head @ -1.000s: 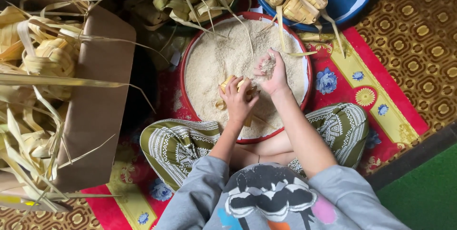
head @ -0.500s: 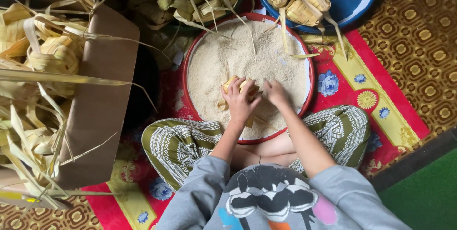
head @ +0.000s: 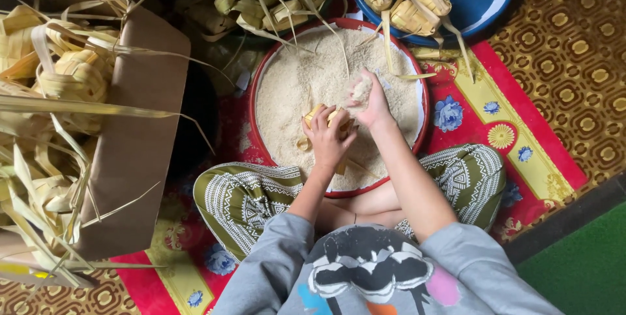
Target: A person is manually filling woven palm leaf pouches, known as ketupat, with raw rice from a large tray.
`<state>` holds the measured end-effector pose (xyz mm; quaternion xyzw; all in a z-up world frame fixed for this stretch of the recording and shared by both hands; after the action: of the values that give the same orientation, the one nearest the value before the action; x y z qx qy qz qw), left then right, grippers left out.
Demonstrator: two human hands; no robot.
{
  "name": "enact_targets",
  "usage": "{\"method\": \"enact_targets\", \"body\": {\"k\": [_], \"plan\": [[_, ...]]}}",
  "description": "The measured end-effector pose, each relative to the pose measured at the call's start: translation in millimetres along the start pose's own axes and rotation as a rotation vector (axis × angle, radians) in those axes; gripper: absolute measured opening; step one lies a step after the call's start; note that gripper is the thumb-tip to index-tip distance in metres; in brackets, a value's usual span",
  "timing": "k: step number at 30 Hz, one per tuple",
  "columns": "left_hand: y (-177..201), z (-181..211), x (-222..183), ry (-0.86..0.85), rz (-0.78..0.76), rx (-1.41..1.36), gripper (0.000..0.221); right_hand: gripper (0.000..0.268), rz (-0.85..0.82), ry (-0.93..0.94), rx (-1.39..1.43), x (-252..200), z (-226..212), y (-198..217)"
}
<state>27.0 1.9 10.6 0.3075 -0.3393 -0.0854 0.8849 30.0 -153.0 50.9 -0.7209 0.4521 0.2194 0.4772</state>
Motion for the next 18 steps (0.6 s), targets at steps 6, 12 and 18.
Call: {"method": "enact_targets", "body": {"k": [6, 12, 18], "plan": [[0.0, -0.2, -1.3, -0.017, -0.003, 0.013, 0.053, 0.032, 0.071, 0.157, -0.265, 0.8, -0.2, -7.7], [3.7, 2.3, 1.4, -0.006, -0.035, -0.014, 0.06, 0.05, 0.213, 1.058, -1.683, 101.6, -15.9, 96.6], [-1.5, -2.5, -1.7, -0.011, -0.053, -0.01, 0.07, 0.058, 0.427, 0.794, -1.437, 62.8, 43.8, 117.6]]}}
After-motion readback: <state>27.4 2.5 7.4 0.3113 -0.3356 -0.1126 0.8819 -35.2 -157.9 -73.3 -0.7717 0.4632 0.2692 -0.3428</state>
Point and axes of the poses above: each hand's wrist, its own x-axis towards the middle knuckle, its own y-axis out of the back of the hand, z = x × y, the point moved 2 cm from there along x, towards the middle knuckle, and after that the axes turned 12 degrees about z, right-handed, at the moved point
